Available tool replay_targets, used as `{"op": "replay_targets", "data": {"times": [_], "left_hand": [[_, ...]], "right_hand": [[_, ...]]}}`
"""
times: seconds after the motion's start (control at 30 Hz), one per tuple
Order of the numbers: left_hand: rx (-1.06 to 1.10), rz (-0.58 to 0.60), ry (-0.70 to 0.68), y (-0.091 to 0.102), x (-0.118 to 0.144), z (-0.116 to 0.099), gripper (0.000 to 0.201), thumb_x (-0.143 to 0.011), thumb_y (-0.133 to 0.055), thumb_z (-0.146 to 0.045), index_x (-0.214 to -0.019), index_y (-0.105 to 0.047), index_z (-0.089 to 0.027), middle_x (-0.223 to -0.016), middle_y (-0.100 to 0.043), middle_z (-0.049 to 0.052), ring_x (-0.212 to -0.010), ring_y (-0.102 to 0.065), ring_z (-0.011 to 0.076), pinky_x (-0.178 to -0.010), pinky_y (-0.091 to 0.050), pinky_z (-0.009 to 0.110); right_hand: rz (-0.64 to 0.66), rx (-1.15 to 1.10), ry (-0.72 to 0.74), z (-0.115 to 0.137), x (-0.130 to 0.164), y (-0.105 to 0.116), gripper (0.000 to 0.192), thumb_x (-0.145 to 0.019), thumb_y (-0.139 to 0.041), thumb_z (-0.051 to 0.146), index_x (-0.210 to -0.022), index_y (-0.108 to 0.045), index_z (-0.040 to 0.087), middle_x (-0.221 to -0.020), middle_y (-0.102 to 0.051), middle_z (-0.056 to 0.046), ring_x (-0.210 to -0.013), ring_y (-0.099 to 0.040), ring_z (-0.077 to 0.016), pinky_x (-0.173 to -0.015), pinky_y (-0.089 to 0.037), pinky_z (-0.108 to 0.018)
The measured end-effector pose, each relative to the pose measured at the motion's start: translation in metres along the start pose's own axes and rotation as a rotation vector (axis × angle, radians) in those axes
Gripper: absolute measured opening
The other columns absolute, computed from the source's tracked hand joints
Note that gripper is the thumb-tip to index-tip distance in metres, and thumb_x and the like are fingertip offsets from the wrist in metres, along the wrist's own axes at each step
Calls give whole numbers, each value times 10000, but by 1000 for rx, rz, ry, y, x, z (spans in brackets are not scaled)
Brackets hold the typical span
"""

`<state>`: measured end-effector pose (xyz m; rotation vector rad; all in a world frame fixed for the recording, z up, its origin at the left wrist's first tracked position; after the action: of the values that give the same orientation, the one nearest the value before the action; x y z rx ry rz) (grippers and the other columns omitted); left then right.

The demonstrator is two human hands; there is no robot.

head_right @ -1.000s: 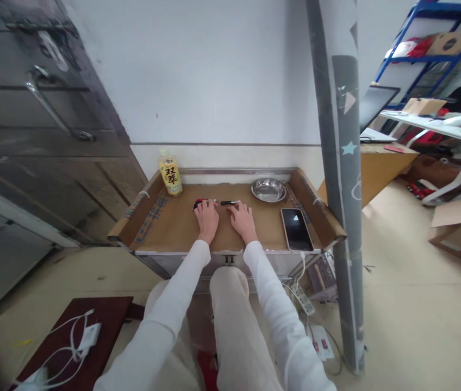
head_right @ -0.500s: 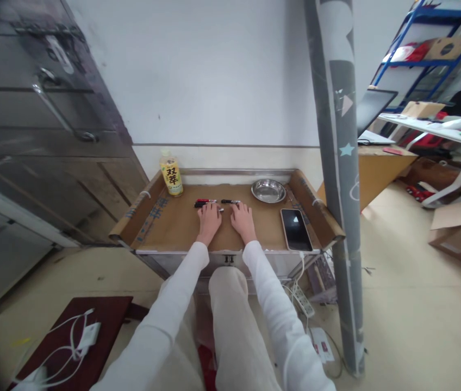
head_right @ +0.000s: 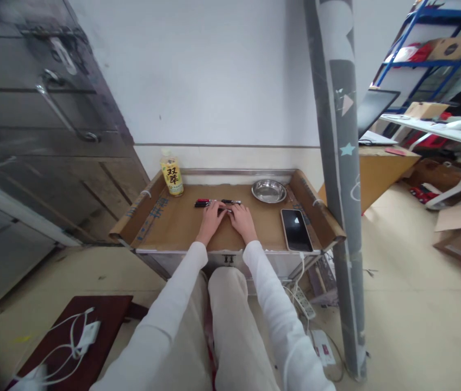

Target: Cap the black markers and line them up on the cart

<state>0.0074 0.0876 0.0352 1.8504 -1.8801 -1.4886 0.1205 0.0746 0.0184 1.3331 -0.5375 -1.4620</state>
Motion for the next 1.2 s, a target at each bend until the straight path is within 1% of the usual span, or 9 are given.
{"op": "replay_targets", "data": {"times": [0.1,0.2,0.3,0.4,0.5,0.57,0.73,1.03,1.2], "left_hand": [[-1,-181,93,15,1,9,189,-959,-471,-237,-1097,-592,-190,-1134,-667,109,-1130,-601,241,-1004,-423,428],[118,-325,130,27,4,15,315,-985,-390,-241,-1247,-553,-175,-1272,-626,141,-1191,-588,227,-1030,-440,406],[212,-254,33,24,2,8,357,-986,-371,-235,-1295,-544,-190,-1339,-596,125,-1248,-564,202,-1070,-440,374],[226,-160,-113,19,1,-8,365,-981,-384,-237,-1308,-543,-205,-1366,-578,105,-1319,-502,185,-1124,-401,367],[215,-206,-155,25,3,-16,363,-983,-397,-252,-1319,-529,-224,-1370,-567,96,-1317,-498,173,-1135,-392,373],[220,-217,-166,27,4,-18,325,-981,-418,-262,-1272,-558,-229,-1316,-599,90,-1265,-537,170,-1116,-413,377],[237,-170,-120,22,2,-14,258,-977,-451,-287,-1192,-578,-226,-1209,-635,88,-1142,-604,181,-1013,-495,376],[259,-343,-12,35,5,1,254,-991,-417,-325,-1166,-552,-198,-1152,-626,114,-1067,-613,182,-919,-521,335],[254,-366,-15,36,5,2,254,-990,-414,-321,-1145,-569,-194,-1138,-634,118,-1073,-609,190,-935,-512,356]], "right_hand": [[-87,-51,-36,-6,0,7,276,-978,-411,226,-1144,-626,177,-1123,-674,-126,-1013,-579,-257,-856,-408,-364],[-189,-141,-74,-13,1,13,291,-989,-389,257,-1134,-624,167,-1078,-682,-137,-984,-601,-256,-857,-430,-366],[-243,-315,-47,-16,3,15,294,-991,-373,283,-1125,-611,174,-1101,-678,-134,-1009,-615,-245,-894,-455,-361],[-192,-476,-18,-15,2,6,278,-975,-391,274,-1169,-567,180,-1108,-677,-123,-983,-641,-227,-862,-489,-339],[-121,-508,20,-12,1,-3,275,-945,-416,235,-1176,-556,182,-1091,-683,-120,-970,-651,-223,-857,-499,-342],[-126,-492,36,-11,0,-4,288,-930,-408,201,-1164,-574,177,-1124,-678,-131,-1021,-642,-220,-905,-489,-355],[-138,-505,14,-12,-3,-1,311,-908,-423,175,-1165,-599,173,-1182,-668,-132,-1080,-631,-206,-969,-472,-358],[-121,-633,-67,-16,-3,0,278,-889,-456,175,-1125,-604,188,-1152,-692,-108,-1039,-656,-191,-937,-495,-336],[-137,-640,-77,-18,-4,-1,236,-866,-499,186,-1057,-638,173,-1097,-710,-109,-980,-673,-192,-913,-506,-332]]}}
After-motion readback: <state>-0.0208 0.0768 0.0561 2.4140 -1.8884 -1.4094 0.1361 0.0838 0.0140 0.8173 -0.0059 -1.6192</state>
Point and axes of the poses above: each hand's wrist, its own x-axis away from the middle knuckle, its own y-axis out of the back of the hand, z = x × y, the point moved 8 cm from there along -x, towards the middle knuckle
